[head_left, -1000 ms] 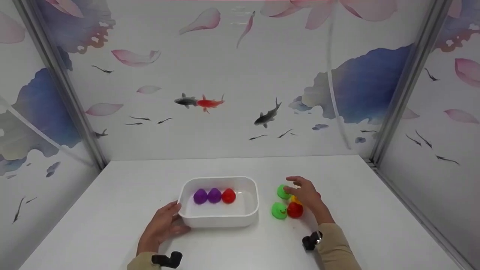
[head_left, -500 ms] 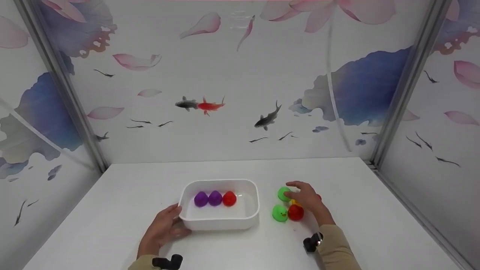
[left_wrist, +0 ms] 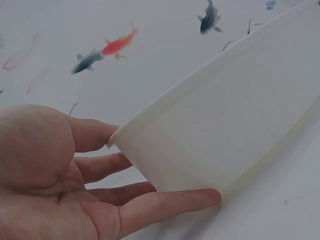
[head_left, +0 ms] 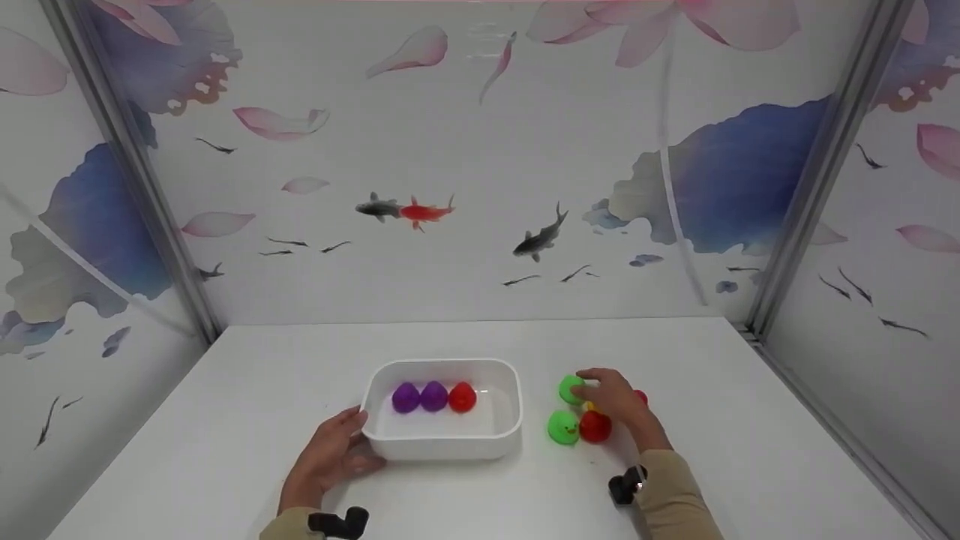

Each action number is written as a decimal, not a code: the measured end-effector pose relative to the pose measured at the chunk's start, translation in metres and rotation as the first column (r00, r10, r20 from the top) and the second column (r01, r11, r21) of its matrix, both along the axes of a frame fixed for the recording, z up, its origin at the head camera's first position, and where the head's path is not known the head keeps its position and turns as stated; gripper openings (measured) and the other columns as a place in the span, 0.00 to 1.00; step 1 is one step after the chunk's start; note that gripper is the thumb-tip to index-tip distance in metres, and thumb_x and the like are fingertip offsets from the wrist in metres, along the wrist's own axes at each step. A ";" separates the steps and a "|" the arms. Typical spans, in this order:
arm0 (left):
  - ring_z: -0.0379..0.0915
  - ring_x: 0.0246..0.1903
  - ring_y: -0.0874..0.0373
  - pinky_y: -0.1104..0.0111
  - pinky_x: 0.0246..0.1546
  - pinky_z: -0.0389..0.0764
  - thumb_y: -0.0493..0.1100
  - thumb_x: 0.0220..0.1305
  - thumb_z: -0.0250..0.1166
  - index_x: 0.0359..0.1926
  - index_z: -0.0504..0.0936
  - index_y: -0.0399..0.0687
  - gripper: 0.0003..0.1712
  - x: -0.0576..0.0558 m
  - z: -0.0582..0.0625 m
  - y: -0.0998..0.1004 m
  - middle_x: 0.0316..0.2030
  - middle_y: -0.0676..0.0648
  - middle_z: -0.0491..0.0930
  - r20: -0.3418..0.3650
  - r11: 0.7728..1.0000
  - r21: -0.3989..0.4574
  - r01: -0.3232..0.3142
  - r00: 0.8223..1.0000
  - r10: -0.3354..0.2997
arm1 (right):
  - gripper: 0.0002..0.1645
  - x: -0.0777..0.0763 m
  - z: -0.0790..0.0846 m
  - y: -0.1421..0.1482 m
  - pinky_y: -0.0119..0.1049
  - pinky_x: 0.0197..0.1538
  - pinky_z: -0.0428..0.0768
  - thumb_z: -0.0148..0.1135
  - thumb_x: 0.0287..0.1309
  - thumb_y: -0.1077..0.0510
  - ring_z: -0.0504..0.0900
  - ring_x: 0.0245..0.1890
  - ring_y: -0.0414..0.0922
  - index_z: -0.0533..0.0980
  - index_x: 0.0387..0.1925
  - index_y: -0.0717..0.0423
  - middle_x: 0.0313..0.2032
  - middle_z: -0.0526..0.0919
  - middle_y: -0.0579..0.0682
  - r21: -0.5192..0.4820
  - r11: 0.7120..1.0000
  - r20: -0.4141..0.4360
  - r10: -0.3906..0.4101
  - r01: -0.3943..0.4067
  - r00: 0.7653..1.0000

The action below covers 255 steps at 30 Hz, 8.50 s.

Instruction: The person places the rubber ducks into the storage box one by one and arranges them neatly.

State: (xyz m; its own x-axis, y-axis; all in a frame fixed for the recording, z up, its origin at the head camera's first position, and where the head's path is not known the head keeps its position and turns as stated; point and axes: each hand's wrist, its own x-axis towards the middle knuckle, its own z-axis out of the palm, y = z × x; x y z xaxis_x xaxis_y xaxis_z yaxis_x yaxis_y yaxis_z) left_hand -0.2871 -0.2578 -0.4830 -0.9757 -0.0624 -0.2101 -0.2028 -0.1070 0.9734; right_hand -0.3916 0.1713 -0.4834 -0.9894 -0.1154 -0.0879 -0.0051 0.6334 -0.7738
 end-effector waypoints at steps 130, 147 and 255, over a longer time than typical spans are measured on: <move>0.67 0.66 0.29 0.42 0.55 0.83 0.43 0.79 0.47 0.74 0.56 0.31 0.30 0.003 0.003 0.000 0.68 0.22 0.62 0.015 1.000 -0.009 0.000 1.000 0.000 | 0.24 0.036 0.072 -0.079 0.53 0.63 0.82 0.71 0.60 0.52 0.73 0.67 0.57 0.79 0.58 0.47 0.67 0.71 0.55 -0.021 0.992 -0.133 0.122 -0.126 0.984; 0.69 0.64 0.31 0.40 0.55 0.82 0.44 0.79 0.48 0.73 0.60 0.33 0.29 0.003 0.001 0.000 0.68 0.23 0.63 0.018 1.000 -0.017 -0.009 1.000 0.009 | 0.34 0.046 0.080 0.015 0.59 0.69 0.74 0.66 0.63 0.44 0.69 0.70 0.61 0.71 0.67 0.50 0.69 0.71 0.58 -0.138 0.984 -0.209 0.085 -0.116 0.974; 0.65 0.67 0.29 0.41 0.57 0.82 0.44 0.79 0.49 0.74 0.56 0.31 0.31 0.003 0.002 0.001 0.68 0.21 0.61 -0.004 1.000 0.014 0.025 1.000 -0.025 | 0.37 0.033 0.070 0.038 0.46 0.59 0.84 0.68 0.61 0.40 0.79 0.55 0.54 0.71 0.63 0.57 0.61 0.77 0.61 -0.119 0.993 -0.062 -0.024 0.016 0.998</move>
